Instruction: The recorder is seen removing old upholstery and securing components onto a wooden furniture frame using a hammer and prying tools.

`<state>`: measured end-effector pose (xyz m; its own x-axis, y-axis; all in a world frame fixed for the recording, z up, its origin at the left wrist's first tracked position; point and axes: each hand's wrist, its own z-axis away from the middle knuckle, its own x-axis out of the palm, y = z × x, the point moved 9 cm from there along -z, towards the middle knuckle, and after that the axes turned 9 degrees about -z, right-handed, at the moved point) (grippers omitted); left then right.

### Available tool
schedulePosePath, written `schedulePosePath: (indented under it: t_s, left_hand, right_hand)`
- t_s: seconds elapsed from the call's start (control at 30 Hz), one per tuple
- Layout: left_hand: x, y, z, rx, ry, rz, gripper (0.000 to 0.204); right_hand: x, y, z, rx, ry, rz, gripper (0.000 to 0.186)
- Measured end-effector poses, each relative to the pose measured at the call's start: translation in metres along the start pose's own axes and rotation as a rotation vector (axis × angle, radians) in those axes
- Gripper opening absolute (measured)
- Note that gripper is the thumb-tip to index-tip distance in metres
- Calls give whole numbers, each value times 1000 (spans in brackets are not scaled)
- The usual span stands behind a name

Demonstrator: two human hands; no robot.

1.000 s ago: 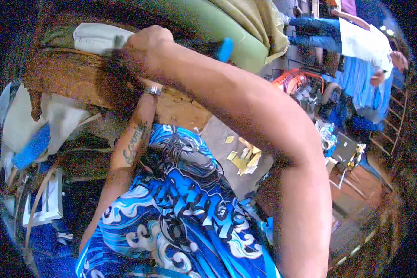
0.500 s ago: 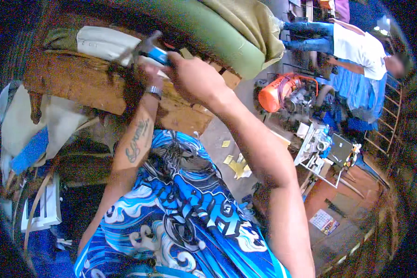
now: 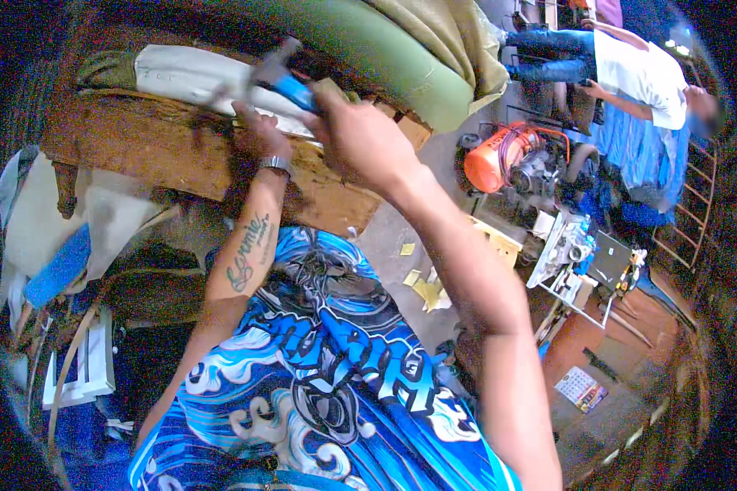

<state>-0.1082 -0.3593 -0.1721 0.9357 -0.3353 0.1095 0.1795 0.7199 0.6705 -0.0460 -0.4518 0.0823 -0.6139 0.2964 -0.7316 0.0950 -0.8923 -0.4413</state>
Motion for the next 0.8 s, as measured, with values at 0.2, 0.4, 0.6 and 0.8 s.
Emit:
schedulePosePath:
  t_s: [0.2, 0.4, 0.6, 0.8]
  left_hand:
    - [12, -15, -2, -49, -111, 125, 56]
    - [34, -48, -16, -132, -337, 282, 42]
    - [56, -61, -13, -208, -518, 285, 34]
    - [95, -49, 57, -324, -1008, 150, 35]
  right_hand:
    - [54, -88, -70, -289, -261, 507, 31]
    - [71, -103, -75, -328, -254, 634, 24]
    - [63, -71, -64, -163, -436, 652, 29]
    - [-10, -13, -38, 28, -8, 301, 35]
